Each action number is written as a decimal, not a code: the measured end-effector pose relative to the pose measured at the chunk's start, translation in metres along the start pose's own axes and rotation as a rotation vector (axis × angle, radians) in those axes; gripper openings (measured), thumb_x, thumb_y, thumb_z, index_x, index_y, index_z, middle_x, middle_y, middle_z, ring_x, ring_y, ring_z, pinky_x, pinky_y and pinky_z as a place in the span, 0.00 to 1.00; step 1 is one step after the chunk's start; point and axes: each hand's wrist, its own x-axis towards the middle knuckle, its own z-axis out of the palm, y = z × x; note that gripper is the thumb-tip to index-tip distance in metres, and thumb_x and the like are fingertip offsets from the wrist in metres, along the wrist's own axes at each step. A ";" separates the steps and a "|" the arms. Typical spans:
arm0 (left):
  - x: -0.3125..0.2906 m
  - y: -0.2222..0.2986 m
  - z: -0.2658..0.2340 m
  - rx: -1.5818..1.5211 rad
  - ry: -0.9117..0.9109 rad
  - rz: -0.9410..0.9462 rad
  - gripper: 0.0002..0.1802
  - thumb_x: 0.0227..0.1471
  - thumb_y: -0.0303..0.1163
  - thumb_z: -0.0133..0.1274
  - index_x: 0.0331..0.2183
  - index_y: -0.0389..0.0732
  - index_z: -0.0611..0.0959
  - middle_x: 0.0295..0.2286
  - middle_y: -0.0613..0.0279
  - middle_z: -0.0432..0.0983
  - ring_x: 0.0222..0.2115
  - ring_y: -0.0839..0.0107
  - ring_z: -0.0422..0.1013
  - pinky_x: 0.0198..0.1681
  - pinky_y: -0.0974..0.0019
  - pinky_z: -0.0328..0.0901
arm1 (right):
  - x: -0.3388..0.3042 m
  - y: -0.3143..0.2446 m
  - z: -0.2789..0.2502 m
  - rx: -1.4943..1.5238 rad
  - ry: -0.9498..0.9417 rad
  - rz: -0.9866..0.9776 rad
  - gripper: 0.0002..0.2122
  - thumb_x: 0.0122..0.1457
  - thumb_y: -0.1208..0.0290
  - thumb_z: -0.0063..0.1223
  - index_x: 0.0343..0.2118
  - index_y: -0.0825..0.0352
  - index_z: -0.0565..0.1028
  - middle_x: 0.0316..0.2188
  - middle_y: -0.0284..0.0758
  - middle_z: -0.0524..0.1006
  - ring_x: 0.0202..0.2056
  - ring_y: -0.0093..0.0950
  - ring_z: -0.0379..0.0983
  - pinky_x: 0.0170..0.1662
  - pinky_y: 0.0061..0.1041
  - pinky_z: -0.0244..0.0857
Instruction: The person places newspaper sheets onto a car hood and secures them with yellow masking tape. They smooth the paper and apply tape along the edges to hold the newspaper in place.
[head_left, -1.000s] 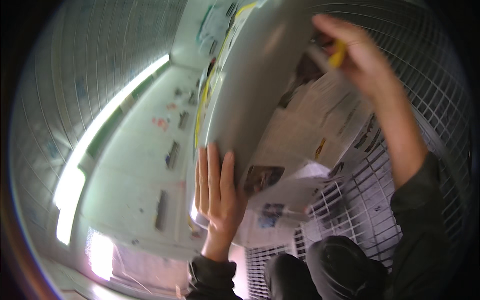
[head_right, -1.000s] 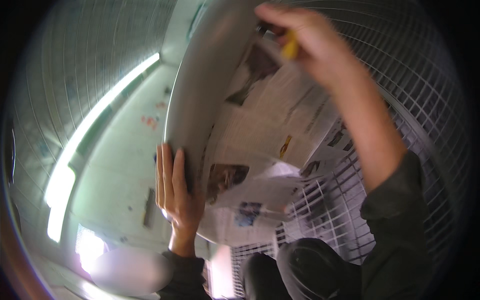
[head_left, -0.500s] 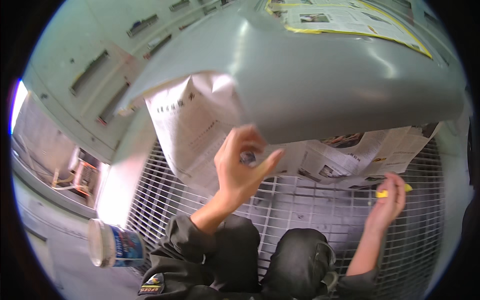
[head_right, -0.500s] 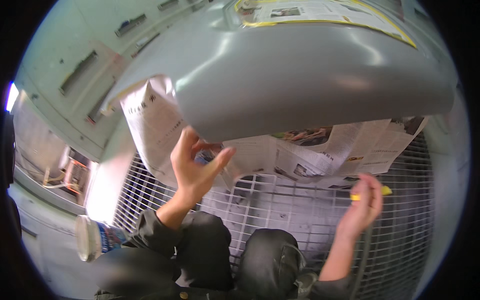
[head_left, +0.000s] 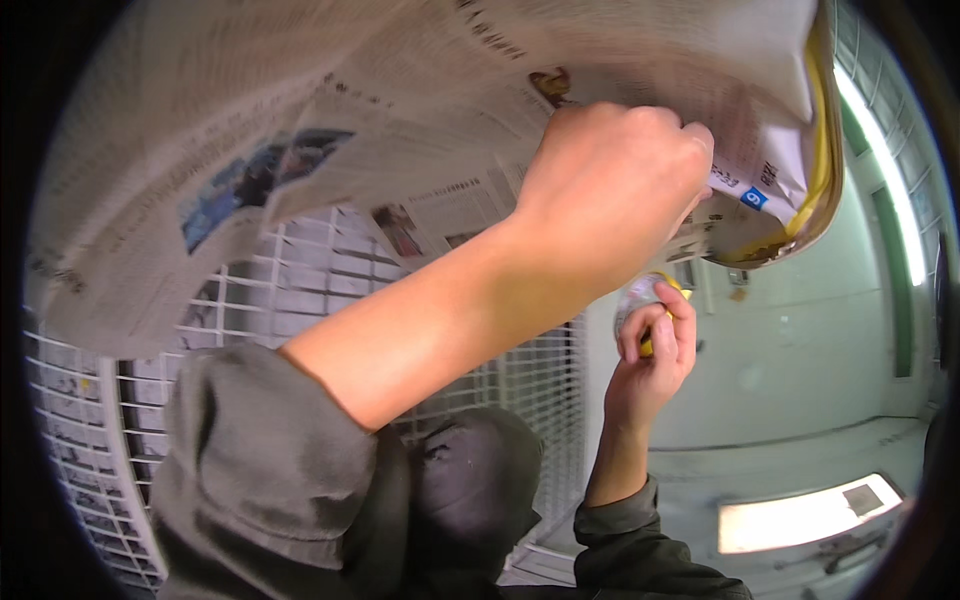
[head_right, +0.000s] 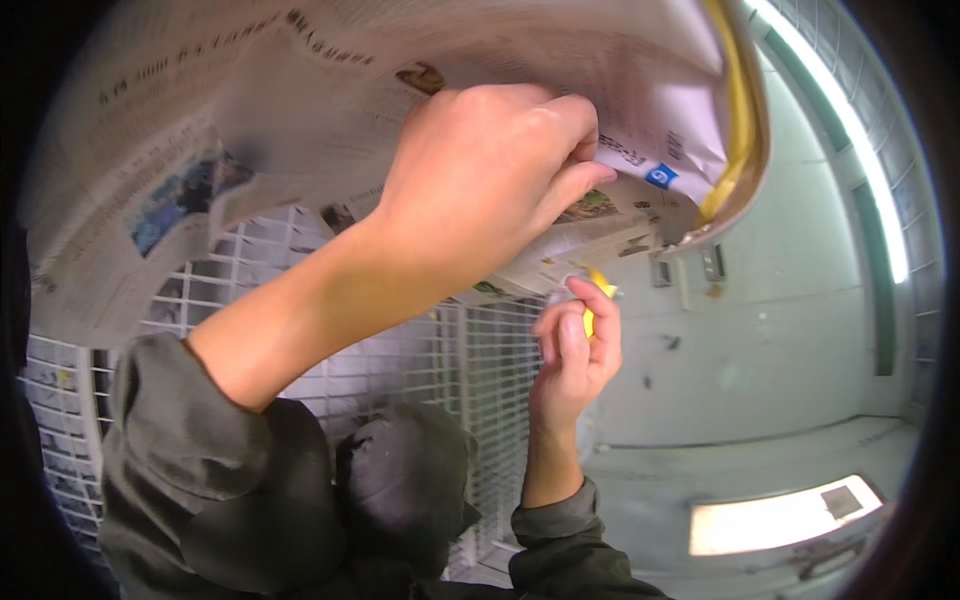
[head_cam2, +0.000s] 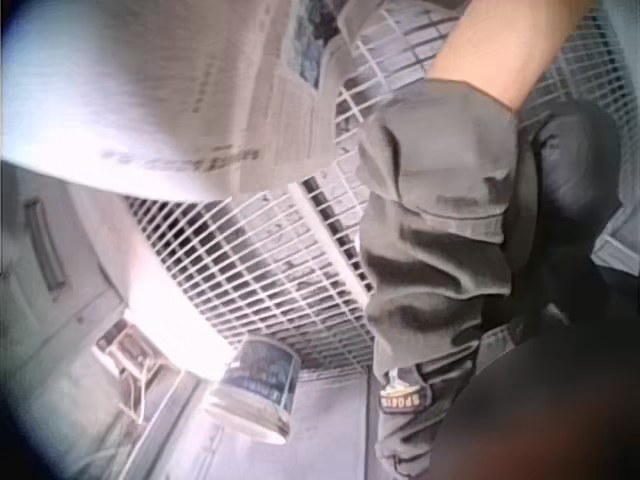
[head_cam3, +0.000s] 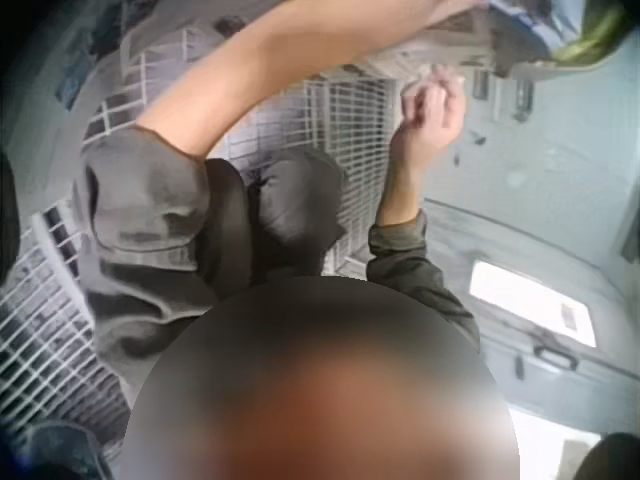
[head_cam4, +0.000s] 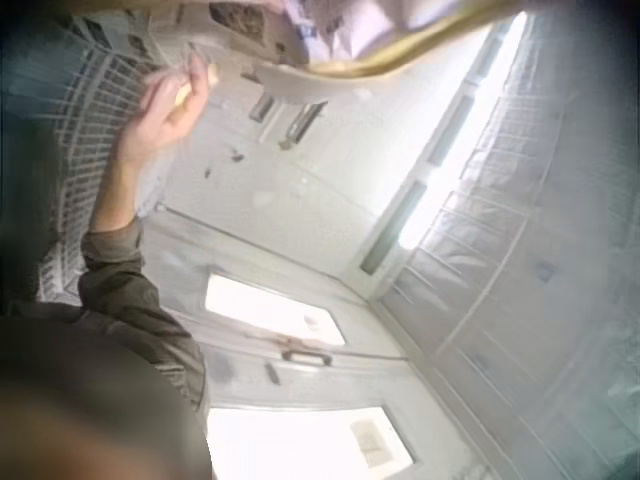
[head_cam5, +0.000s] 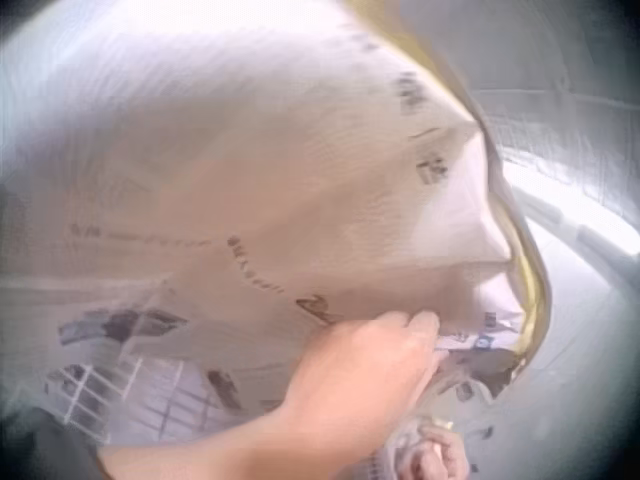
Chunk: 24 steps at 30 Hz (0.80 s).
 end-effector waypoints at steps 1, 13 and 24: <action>-0.004 -0.004 0.003 -0.020 -0.053 -0.051 0.10 0.46 0.36 0.64 0.27 0.41 0.82 0.23 0.59 0.78 0.24 0.56 0.75 0.26 0.56 0.68 | -0.006 -0.003 -0.002 0.005 0.034 0.036 0.21 0.63 0.69 0.45 0.56 0.74 0.64 0.18 0.31 0.68 0.17 0.15 0.54 0.23 0.15 0.48; -0.072 -0.009 -0.004 -0.519 -0.393 -0.258 0.11 0.40 0.33 0.61 0.28 0.38 0.86 0.25 0.55 0.77 0.27 0.54 0.75 0.29 0.54 0.68 | -0.015 -0.009 0.023 -0.153 -0.027 0.019 0.41 0.59 0.77 0.46 0.70 0.65 0.35 0.26 0.38 0.76 0.23 0.20 0.65 0.31 0.18 0.59; -0.073 -0.015 0.014 -0.638 -0.289 -0.086 0.19 0.42 0.24 0.58 0.41 0.36 0.82 0.33 0.58 0.78 0.30 0.59 0.77 0.30 0.62 0.71 | -0.029 0.013 -0.037 -0.524 -0.130 -0.207 0.27 0.66 0.69 0.47 0.63 0.78 0.57 0.27 0.42 0.80 0.23 0.22 0.73 0.29 0.19 0.67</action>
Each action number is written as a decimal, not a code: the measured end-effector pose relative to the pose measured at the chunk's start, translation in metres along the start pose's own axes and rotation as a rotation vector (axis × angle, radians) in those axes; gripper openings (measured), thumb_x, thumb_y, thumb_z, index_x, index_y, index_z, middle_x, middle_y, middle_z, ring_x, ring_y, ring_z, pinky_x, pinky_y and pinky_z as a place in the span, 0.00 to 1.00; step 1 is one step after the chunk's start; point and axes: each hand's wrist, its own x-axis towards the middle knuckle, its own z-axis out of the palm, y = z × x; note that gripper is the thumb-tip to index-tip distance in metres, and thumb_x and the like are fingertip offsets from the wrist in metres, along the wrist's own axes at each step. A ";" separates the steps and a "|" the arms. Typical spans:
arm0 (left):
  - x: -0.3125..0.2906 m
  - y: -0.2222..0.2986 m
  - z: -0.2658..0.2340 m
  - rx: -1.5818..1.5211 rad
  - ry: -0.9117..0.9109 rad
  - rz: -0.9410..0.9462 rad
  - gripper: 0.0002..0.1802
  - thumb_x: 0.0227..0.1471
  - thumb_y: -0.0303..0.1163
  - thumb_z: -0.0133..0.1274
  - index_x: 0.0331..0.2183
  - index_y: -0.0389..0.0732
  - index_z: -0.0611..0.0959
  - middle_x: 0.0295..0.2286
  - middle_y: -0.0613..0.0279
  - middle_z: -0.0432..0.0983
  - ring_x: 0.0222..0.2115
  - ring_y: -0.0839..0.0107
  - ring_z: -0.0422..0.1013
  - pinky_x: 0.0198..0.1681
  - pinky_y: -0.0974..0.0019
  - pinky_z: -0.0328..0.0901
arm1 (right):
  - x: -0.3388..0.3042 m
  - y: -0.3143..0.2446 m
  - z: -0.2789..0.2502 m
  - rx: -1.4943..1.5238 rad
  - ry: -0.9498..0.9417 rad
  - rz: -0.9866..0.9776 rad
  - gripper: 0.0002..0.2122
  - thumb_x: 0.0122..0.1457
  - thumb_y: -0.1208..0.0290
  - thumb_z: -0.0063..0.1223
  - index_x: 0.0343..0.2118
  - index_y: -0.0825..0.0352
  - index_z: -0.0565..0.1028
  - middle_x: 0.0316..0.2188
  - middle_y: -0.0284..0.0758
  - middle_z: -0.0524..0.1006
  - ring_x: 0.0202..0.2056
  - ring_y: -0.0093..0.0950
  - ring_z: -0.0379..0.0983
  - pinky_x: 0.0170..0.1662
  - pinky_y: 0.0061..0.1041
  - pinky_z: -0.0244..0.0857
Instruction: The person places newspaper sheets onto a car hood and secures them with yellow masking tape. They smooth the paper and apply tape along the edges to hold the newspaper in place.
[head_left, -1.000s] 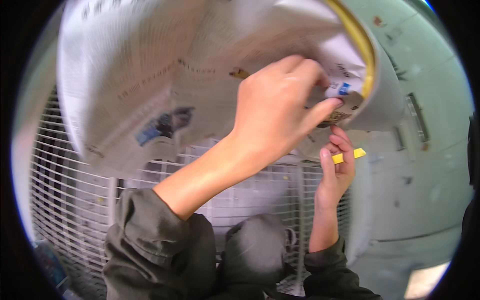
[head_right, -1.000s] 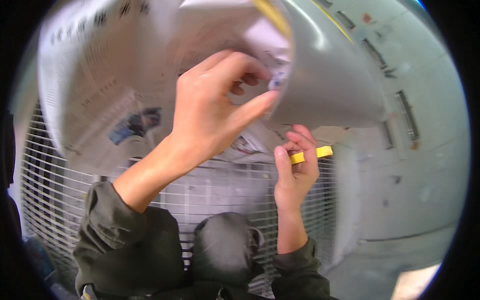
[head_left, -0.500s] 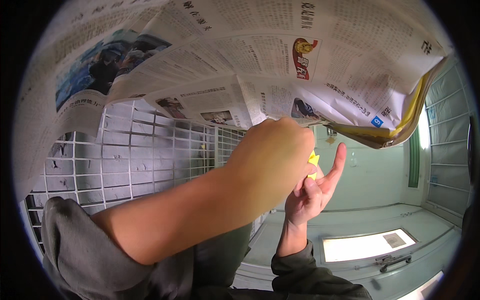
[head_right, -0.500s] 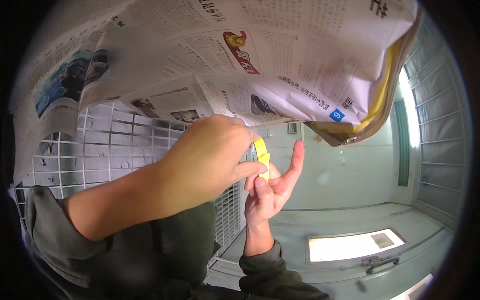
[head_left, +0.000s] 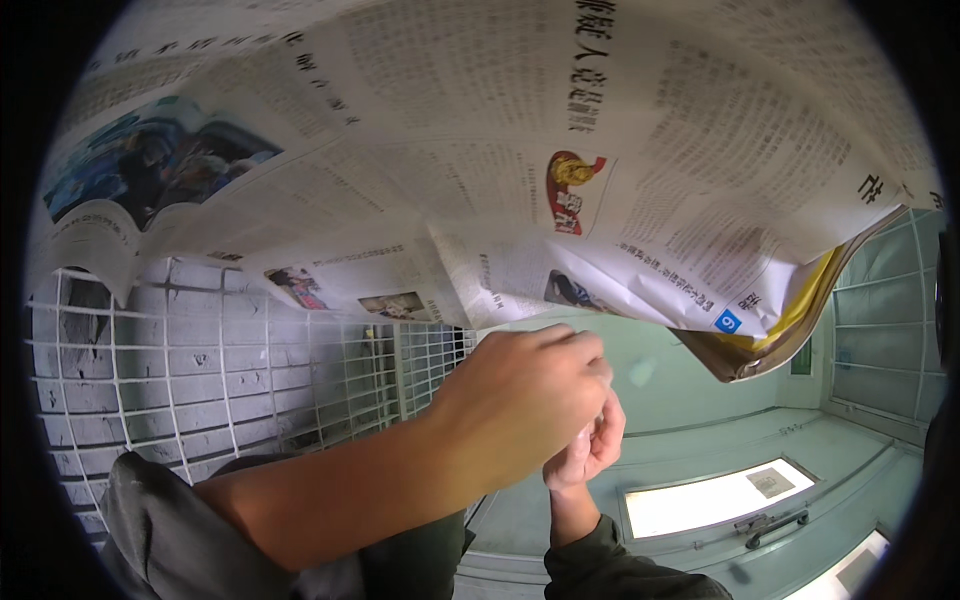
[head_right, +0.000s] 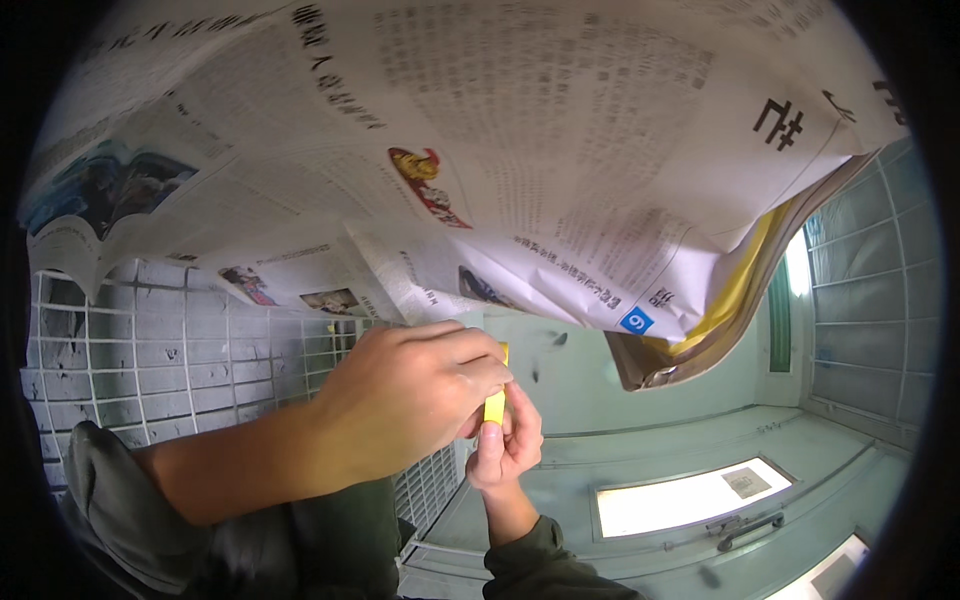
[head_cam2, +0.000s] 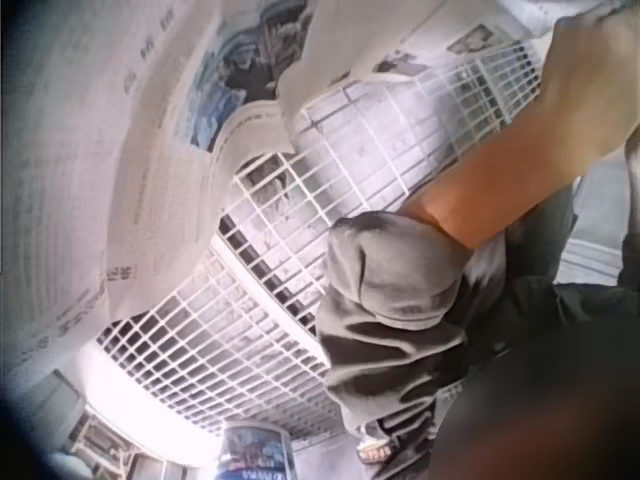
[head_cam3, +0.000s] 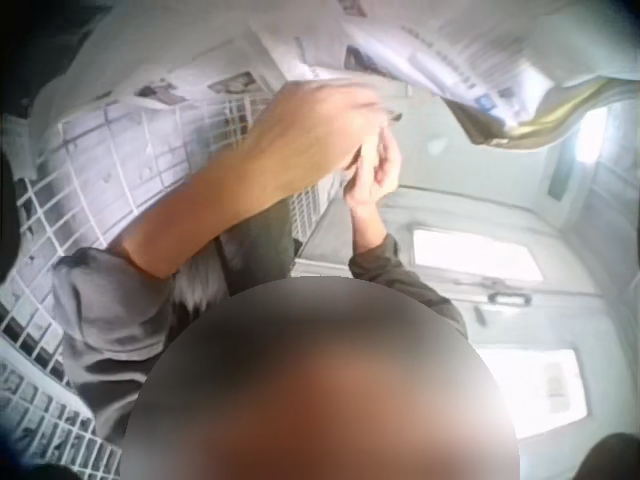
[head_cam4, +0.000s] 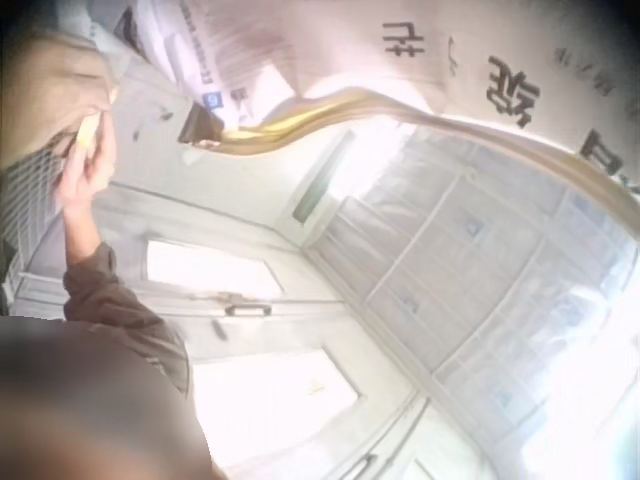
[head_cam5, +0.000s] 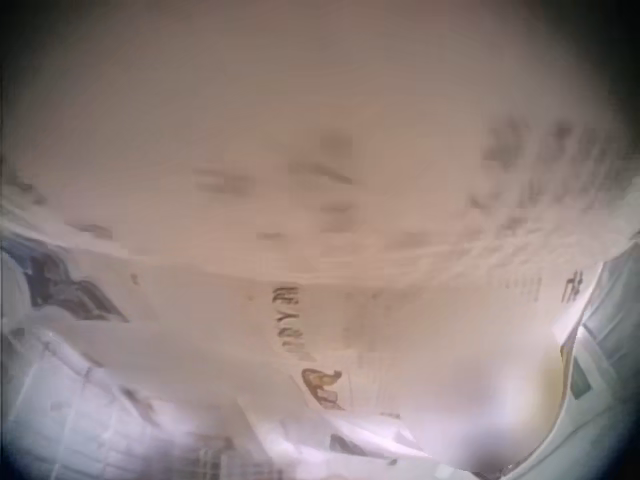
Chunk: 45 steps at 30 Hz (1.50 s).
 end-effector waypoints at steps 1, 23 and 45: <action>0.002 -0.001 0.003 -0.005 -0.004 -0.038 0.20 0.43 0.23 0.57 0.43 0.35 0.81 0.35 0.55 0.79 0.31 0.58 0.77 0.31 0.61 0.72 | -0.004 0.003 0.000 -0.020 0.060 0.062 0.26 0.65 0.69 0.48 0.61 0.77 0.59 0.29 0.41 0.80 0.25 0.23 0.74 0.32 0.20 0.68; 0.072 0.039 0.017 -0.464 0.015 0.066 0.11 0.44 0.15 0.46 0.33 0.29 0.79 0.28 0.41 0.76 0.29 0.45 0.74 0.35 0.50 0.68 | -0.055 0.009 -0.009 0.043 0.163 0.289 0.22 0.64 0.68 0.54 0.56 0.75 0.66 0.36 0.36 0.80 0.35 0.24 0.76 0.42 0.24 0.69; 0.083 0.084 0.010 -0.299 0.373 0.042 0.09 0.49 0.17 0.51 0.34 0.31 0.83 0.31 0.51 0.77 0.32 0.54 0.75 0.37 0.56 0.70 | -0.042 -0.007 0.002 0.290 0.124 0.345 0.16 0.66 0.72 0.50 0.54 0.72 0.66 0.31 0.33 0.79 0.27 0.18 0.71 0.31 0.16 0.63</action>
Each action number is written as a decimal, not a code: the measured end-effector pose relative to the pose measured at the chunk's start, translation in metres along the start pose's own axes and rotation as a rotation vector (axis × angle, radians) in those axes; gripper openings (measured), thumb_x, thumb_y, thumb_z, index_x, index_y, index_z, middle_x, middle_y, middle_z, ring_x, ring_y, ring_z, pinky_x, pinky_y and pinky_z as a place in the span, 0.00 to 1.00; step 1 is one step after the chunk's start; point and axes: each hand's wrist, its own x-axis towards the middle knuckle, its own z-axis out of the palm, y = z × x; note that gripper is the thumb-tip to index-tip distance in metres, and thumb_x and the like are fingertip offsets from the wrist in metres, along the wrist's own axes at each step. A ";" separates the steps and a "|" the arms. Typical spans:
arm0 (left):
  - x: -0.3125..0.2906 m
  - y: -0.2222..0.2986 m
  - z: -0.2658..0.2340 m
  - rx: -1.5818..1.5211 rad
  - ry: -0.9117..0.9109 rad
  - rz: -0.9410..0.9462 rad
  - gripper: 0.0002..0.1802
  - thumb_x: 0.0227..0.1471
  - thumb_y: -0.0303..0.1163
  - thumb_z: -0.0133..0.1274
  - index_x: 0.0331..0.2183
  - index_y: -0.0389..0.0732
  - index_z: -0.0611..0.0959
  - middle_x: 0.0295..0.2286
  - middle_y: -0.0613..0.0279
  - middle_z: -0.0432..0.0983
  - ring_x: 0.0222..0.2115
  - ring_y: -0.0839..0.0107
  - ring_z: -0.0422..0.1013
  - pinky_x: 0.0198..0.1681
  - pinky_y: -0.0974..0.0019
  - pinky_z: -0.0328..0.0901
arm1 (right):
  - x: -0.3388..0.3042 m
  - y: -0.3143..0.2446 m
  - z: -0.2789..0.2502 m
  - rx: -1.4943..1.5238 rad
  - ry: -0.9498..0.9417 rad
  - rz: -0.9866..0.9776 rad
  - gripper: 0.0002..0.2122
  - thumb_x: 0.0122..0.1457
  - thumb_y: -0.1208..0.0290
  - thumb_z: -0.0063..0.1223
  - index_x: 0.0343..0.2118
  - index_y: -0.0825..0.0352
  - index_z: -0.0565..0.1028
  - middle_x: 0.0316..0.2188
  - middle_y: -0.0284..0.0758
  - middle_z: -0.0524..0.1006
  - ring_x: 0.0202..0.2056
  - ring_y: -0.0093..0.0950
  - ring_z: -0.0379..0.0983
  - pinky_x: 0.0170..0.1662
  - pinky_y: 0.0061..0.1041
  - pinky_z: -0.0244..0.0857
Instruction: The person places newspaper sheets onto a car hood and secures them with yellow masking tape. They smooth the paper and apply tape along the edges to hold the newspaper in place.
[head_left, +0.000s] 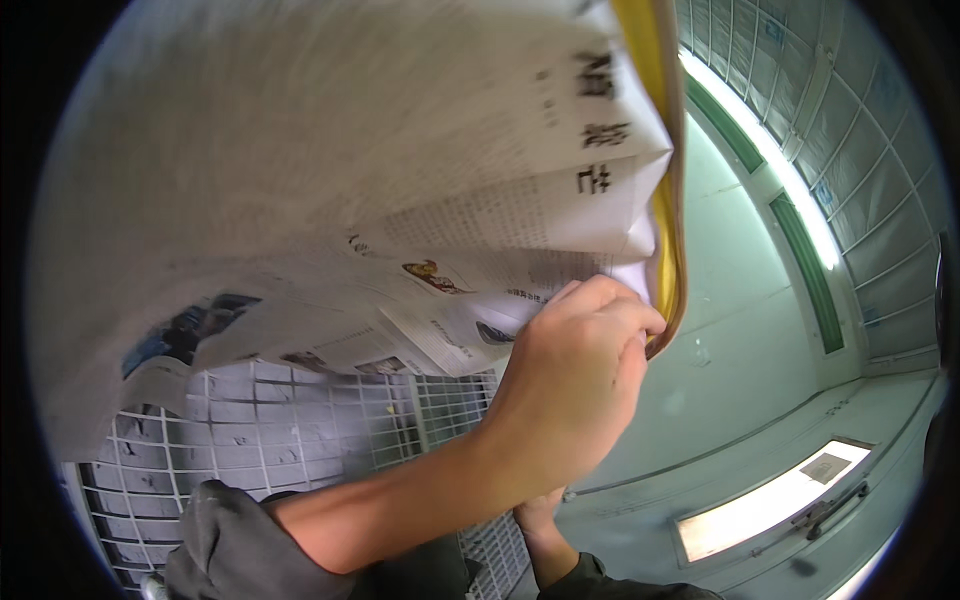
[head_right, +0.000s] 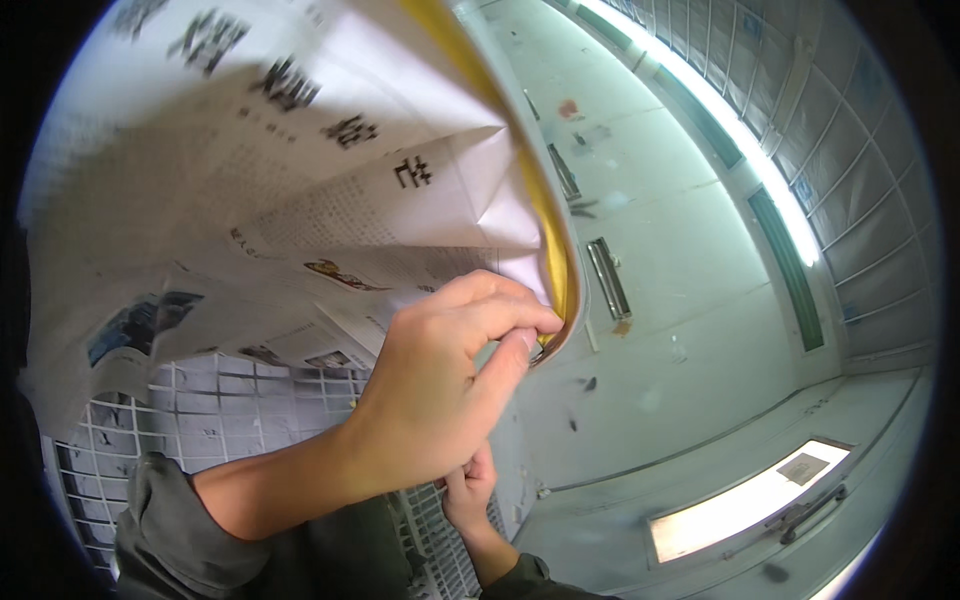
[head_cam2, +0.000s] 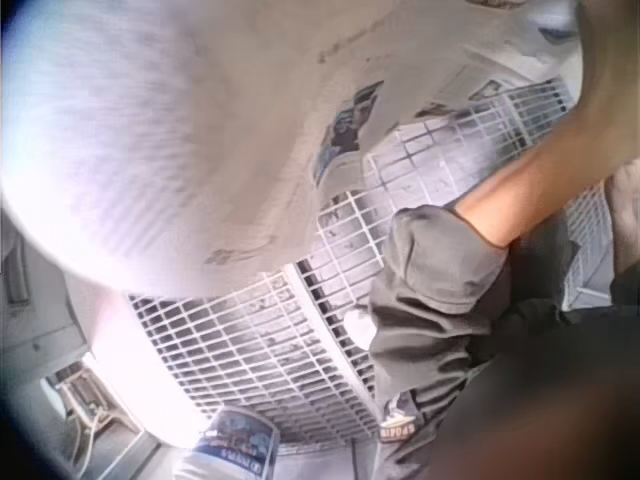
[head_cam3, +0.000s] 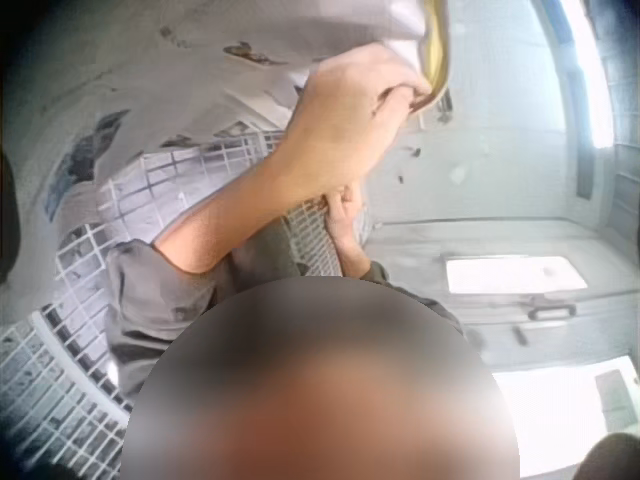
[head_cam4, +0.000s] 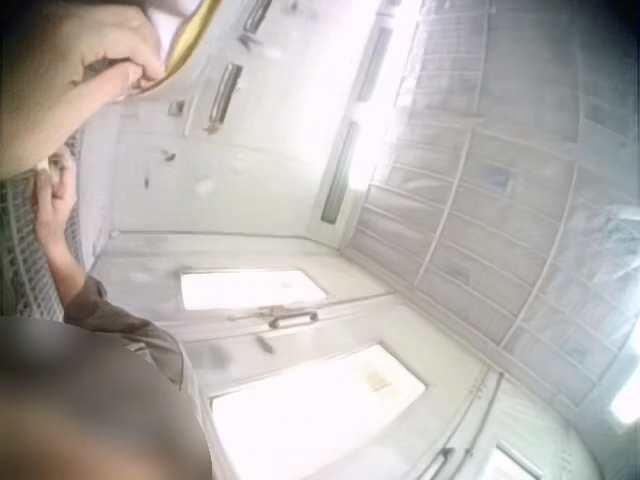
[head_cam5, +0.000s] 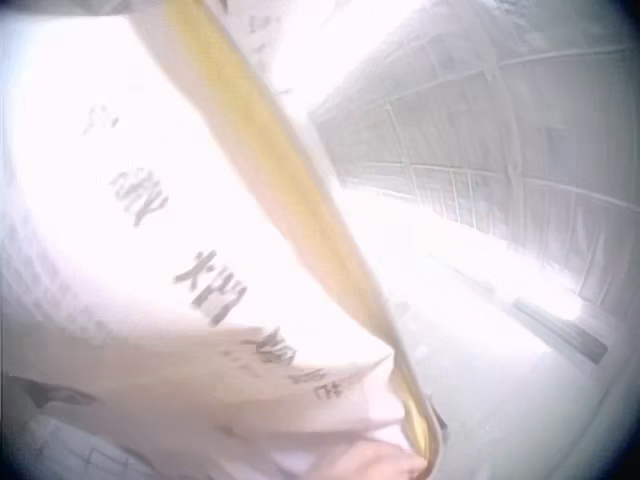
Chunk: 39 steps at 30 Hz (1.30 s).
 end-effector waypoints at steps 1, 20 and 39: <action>0.005 0.002 -0.001 -0.005 -0.012 0.018 0.09 0.50 0.17 0.51 0.34 0.31 0.83 0.31 0.51 0.78 0.31 0.54 0.75 0.37 0.57 0.70 | 0.003 -0.006 0.003 0.036 -0.040 0.045 0.16 0.67 0.73 0.48 0.54 0.72 0.65 0.28 0.33 0.78 0.24 0.17 0.69 0.29 0.15 0.61; 0.023 0.028 -0.014 0.034 -0.226 -0.316 0.16 0.58 0.27 0.43 0.41 0.32 0.83 0.34 0.55 0.84 0.34 0.72 0.78 0.41 0.70 0.69 | 0.016 -0.022 0.026 0.213 -0.165 0.213 0.14 0.66 0.81 0.40 0.54 0.75 0.68 0.22 0.35 0.76 0.21 0.16 0.66 0.26 0.14 0.58; -0.011 0.113 -0.187 1.113 0.645 0.407 0.32 0.39 0.26 0.71 0.49 0.36 0.79 0.49 0.51 0.73 0.46 0.58 0.73 0.54 0.60 0.65 | 0.046 -0.076 0.086 0.435 -0.463 0.024 0.12 0.69 0.74 0.43 0.52 0.70 0.72 0.24 0.35 0.77 0.20 0.13 0.63 0.26 0.13 0.58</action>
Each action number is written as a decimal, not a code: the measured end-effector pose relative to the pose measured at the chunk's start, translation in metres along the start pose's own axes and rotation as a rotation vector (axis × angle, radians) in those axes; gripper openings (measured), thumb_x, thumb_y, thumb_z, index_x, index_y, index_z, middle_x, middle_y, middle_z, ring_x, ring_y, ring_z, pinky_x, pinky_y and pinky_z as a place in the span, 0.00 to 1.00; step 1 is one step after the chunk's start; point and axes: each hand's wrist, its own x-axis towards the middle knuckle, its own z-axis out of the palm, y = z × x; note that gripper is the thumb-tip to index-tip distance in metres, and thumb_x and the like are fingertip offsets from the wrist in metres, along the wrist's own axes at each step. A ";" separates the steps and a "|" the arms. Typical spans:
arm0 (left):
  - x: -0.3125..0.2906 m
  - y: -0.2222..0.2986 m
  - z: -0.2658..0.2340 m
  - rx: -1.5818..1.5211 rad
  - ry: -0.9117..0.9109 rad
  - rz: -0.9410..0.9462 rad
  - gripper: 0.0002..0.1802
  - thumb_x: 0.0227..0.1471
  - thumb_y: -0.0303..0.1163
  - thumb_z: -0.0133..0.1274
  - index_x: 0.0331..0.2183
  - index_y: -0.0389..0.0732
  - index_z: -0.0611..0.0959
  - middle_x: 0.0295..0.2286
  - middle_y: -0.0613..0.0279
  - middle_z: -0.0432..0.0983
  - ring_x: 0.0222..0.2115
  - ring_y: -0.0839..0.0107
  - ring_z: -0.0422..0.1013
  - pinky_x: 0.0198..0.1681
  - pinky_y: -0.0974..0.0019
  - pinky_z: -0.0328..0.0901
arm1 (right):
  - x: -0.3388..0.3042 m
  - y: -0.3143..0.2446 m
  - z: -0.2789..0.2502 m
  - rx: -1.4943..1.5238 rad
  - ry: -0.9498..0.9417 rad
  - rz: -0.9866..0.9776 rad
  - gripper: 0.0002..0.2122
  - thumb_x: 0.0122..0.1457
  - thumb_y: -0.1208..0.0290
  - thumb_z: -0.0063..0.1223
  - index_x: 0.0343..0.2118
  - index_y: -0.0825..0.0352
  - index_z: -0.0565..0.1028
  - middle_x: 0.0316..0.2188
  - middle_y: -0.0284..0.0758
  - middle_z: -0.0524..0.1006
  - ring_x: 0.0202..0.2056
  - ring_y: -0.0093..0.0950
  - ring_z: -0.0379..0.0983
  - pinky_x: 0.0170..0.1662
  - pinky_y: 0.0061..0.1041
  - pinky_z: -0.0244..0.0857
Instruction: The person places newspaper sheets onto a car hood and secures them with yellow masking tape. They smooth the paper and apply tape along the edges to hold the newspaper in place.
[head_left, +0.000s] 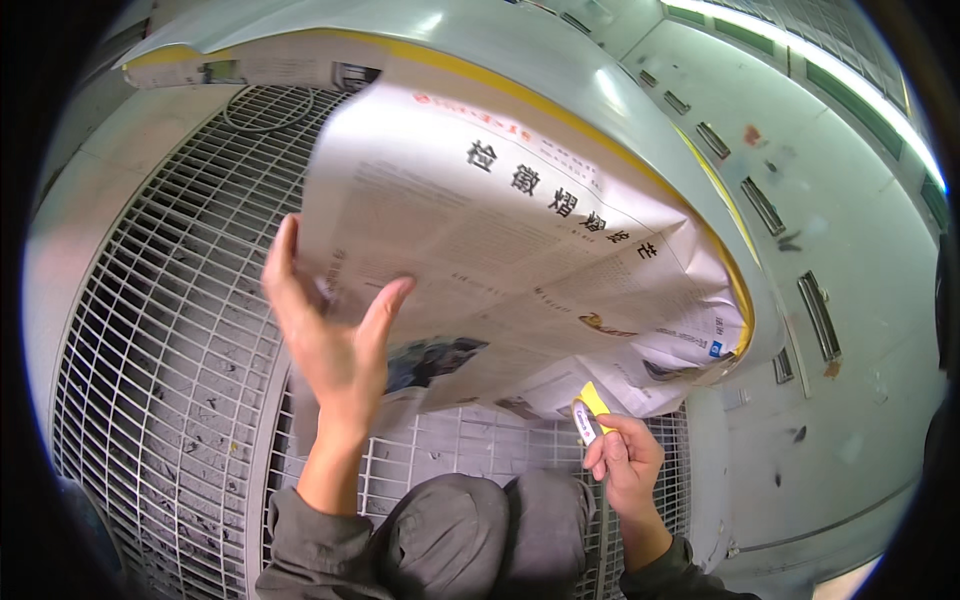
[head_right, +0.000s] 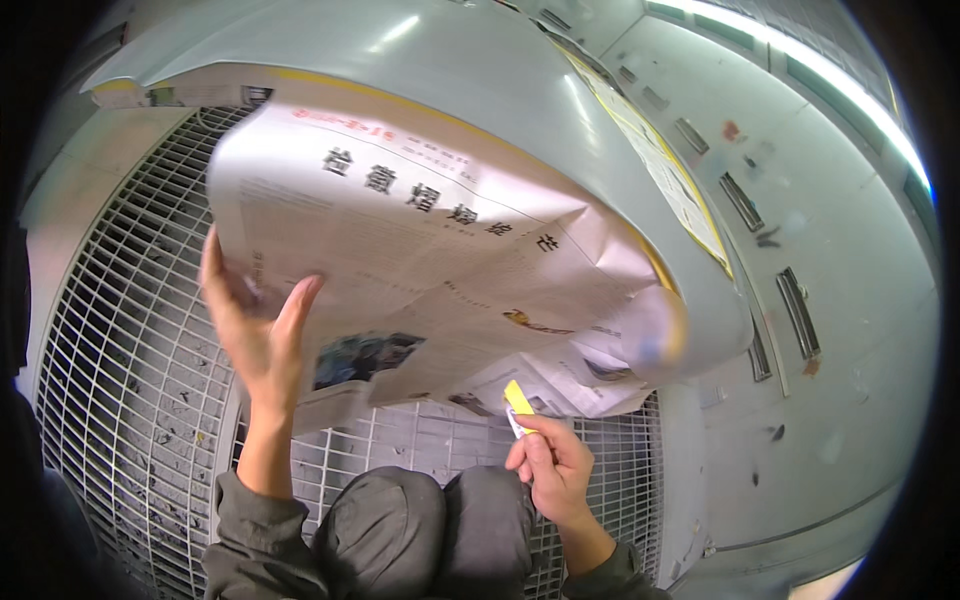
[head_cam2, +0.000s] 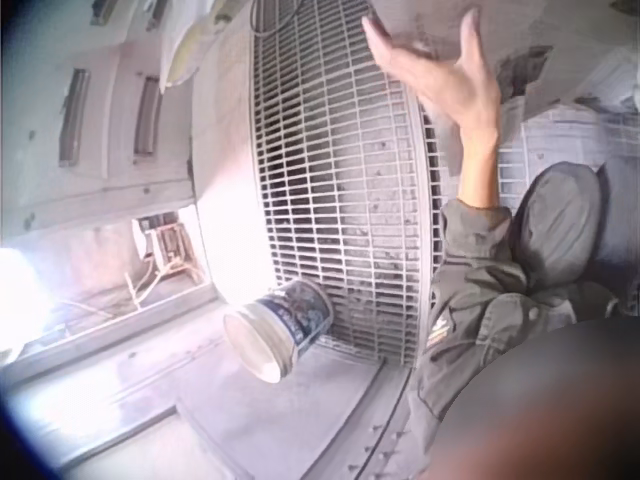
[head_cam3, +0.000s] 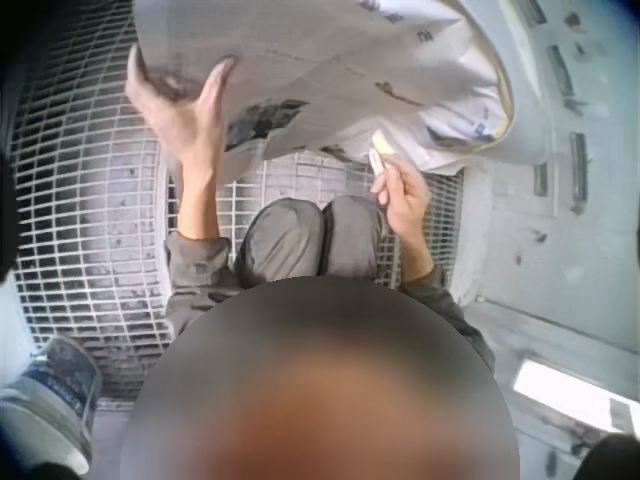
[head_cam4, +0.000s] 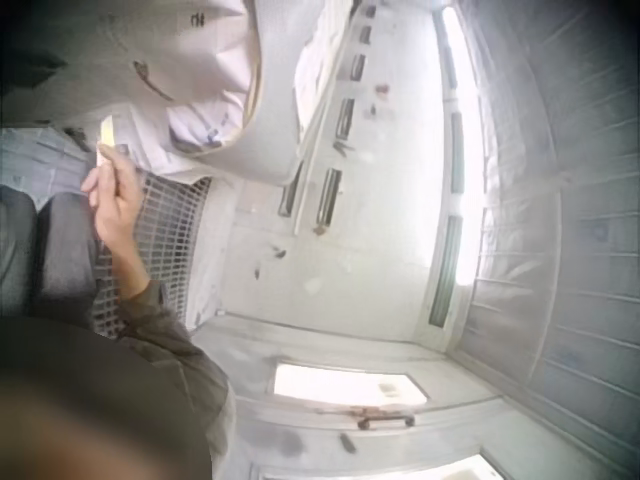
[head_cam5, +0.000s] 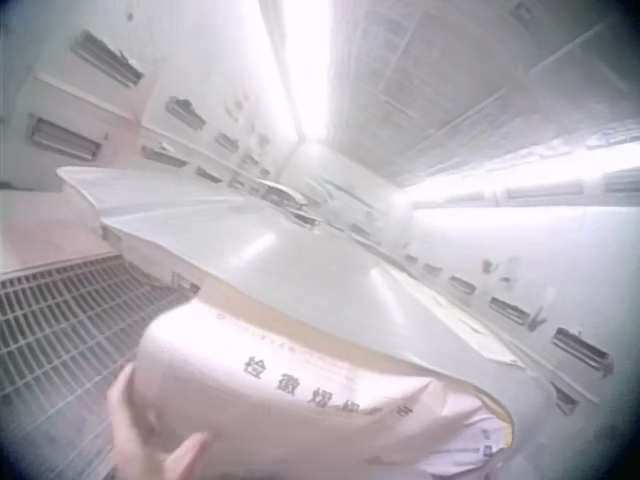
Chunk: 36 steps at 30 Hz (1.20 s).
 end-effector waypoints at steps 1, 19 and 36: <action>0.000 -0.014 0.003 -0.217 -0.051 -0.228 0.34 0.39 0.26 0.72 0.50 0.34 0.78 0.47 0.51 0.74 0.46 0.59 0.73 0.54 0.61 0.66 | 0.006 -0.008 0.008 0.046 -0.040 0.007 0.13 0.69 0.74 0.44 0.54 0.71 0.71 0.23 0.35 0.77 0.20 0.13 0.62 0.26 0.13 0.58; -0.009 -0.082 0.038 -0.422 -0.564 -0.484 0.13 0.52 0.28 0.60 0.41 0.35 0.82 0.31 0.64 0.79 0.31 0.78 0.73 0.35 0.71 0.69 | 0.078 -0.043 0.080 -0.085 -0.195 -0.038 0.33 0.61 0.79 0.44 0.68 0.69 0.46 0.26 0.36 0.77 0.25 0.16 0.65 0.33 0.17 0.61; -0.062 -0.014 -0.042 -0.380 -0.571 -0.141 0.07 0.47 0.23 0.64 0.31 0.37 0.83 0.28 0.57 0.81 0.29 0.61 0.79 0.31 0.64 0.72 | 0.069 -0.007 0.085 -0.573 -0.162 0.019 0.10 0.64 0.77 0.48 0.43 0.73 0.80 0.20 0.34 0.80 0.16 0.16 0.70 0.21 0.15 0.64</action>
